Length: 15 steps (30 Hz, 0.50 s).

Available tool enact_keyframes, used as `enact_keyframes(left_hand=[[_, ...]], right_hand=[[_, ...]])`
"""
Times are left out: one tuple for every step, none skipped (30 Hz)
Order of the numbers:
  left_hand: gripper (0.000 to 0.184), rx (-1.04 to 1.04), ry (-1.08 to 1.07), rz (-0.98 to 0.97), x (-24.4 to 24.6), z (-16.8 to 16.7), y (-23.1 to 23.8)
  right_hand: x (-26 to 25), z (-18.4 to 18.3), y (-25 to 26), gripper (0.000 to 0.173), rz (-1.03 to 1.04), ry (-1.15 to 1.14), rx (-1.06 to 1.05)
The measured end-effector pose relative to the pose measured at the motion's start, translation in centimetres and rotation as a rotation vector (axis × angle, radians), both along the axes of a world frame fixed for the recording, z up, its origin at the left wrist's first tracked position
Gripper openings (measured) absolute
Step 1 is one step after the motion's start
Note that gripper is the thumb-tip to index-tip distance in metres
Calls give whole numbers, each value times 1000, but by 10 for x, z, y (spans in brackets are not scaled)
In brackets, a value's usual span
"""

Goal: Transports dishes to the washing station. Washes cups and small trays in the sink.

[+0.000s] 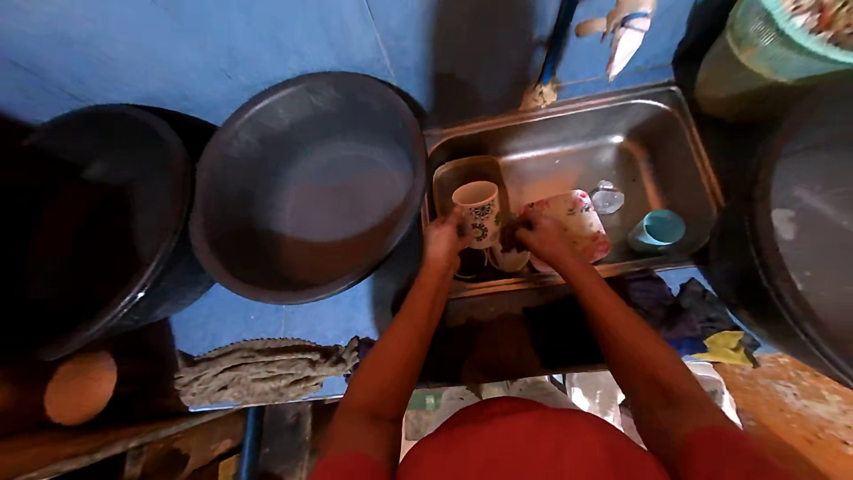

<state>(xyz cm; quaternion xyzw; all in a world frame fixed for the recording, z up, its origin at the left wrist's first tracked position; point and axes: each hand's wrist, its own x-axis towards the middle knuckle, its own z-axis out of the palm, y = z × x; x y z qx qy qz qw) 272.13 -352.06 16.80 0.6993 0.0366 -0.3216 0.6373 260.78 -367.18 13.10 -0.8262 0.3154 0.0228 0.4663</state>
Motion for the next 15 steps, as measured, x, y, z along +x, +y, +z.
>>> enact_keyframes(left_hand=[[42, -3, 48, 33, -1, -1, -5], [43, -5, 97, 43, -4, -1, -10], [42, 3, 135, 34, -7, -2, -15], [39, 15, 165, 9, -12, -3, -21], [37, 16, 190, -20, -18, -6, -28], [36, 5, 223, -46, -23, -9, -33], [35, -2, 247, -78, -26, -13, -38], [33, 0, 256, -98, -29, -15, -41], [31, 6, 252, -117, -31, -17, -43], [31, 19, 234, -137, -32, -17, -44], [32, 42, 211, -173, -34, -17, -44], [34, 68, 189, -227, -35, -17, -42], [35, 100, 163, -274, -38, -16, -42], [36, 128, 123, -317, -41, -14, -42], [38, 152, 80, -357, -42, -12, -42]], right_hand=[[-5, 16, 6, 33, -98, -87, 33], [-8, 25, 14, 36, -164, -177, 32], [-8, 27, 21, 42, -177, -254, 2], [-6, 21, 28, 45, -151, -304, -64], [-2, 11, 33, 44, -103, -326, -146], [0, 0, 34, 45, -48, -335, -237], [3, -9, 33, 44, -10, -333, -329], [5, -15, 29, 42, 2, -335, -383], [7, -16, 23, 40, -16, -338, -360], [11, -12, 17, 37, -67, -331, -303], [14, -2, 10, 34, -145, -321, -226], [16, 11, 2, 31, -207, -294, -159], [18, 17, -9, 30, -234, -254, -133], [19, 21, -20, 31, -209, -212, -128], [18, 20, -28, 32, -127, -193, -125]])
